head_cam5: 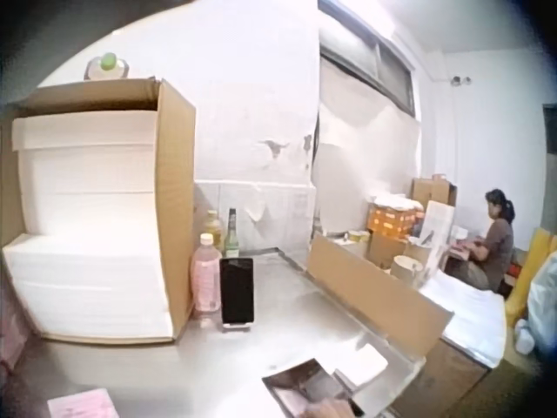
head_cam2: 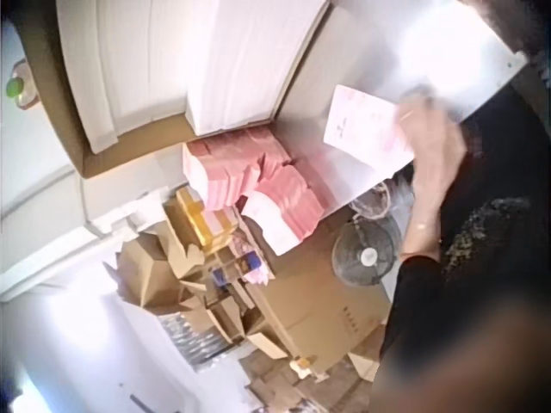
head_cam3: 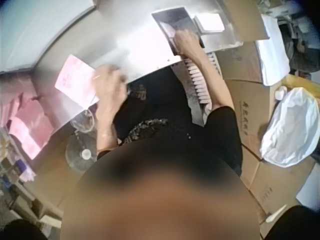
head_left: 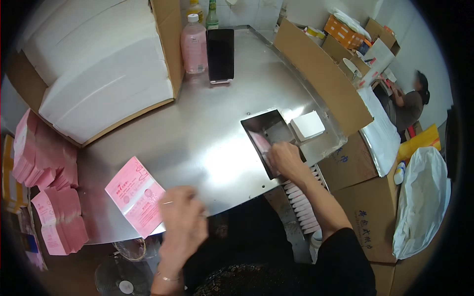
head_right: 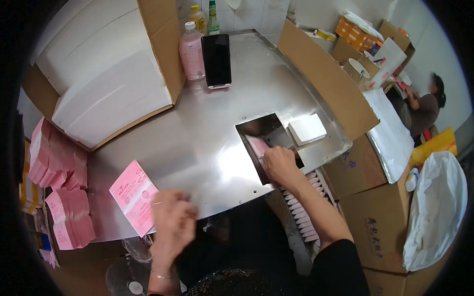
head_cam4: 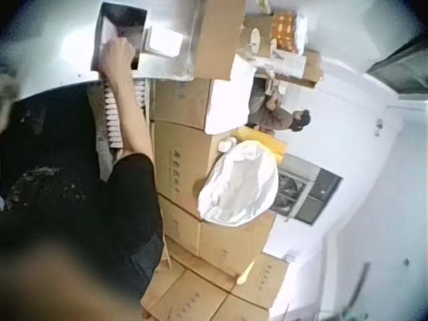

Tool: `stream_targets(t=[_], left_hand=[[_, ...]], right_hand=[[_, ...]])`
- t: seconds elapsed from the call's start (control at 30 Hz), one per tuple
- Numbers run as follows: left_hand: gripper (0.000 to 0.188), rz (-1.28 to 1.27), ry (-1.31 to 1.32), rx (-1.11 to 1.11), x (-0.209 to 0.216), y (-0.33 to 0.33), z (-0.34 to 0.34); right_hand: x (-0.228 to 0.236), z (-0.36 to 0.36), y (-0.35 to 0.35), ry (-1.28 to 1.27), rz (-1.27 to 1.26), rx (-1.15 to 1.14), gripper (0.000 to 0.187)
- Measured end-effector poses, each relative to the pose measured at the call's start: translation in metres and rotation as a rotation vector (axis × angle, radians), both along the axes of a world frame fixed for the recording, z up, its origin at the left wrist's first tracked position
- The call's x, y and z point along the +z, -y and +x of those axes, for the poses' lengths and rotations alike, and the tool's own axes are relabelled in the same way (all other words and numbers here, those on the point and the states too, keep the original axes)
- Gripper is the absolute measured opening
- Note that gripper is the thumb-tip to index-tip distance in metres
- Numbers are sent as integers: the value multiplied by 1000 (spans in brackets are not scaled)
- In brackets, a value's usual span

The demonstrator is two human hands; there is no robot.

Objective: The person is folding, checking, and packing bundles of wallet tissue packs into cardboard boxes.

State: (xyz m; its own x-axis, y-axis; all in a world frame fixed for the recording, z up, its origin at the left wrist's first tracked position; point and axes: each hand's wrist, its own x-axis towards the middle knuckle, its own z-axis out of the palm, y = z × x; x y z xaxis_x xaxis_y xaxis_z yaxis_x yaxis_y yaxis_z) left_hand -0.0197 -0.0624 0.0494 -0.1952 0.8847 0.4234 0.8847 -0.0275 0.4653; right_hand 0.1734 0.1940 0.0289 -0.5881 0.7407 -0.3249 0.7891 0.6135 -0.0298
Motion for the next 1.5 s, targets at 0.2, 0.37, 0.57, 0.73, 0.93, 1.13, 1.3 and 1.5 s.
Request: stream_targets(t=[0.2,0.37,0.57,0.73,0.93,1.13,1.3,1.5], left_hand=[[37,-200,-248,589,2,56,-44],[25,-175,-154,477,8,44,-47],[32,40,149,-190,-11,-45,21],[15,62,-104,-9,-25,-60,29],[24,12,-14,-162,-36,-60,24],[43,62,11,-198,-39,-61,26],[72,-29,-141,33,-30,-60,19],[73,74,-176,124,-25,-79,25]], right_hand=[[-5,50,-27,-476,972,-30,14],[-20,59,-47,-604,808,-152,18],[-16,69,-54,-750,694,-129,16],[-10,69,-63,-717,697,-149,16],[-17,70,-63,-768,725,-133,18],[-13,4,24,-1014,666,470,33],[-20,-22,87,-828,509,593,30],[-10,-57,77,-643,418,583,18]])
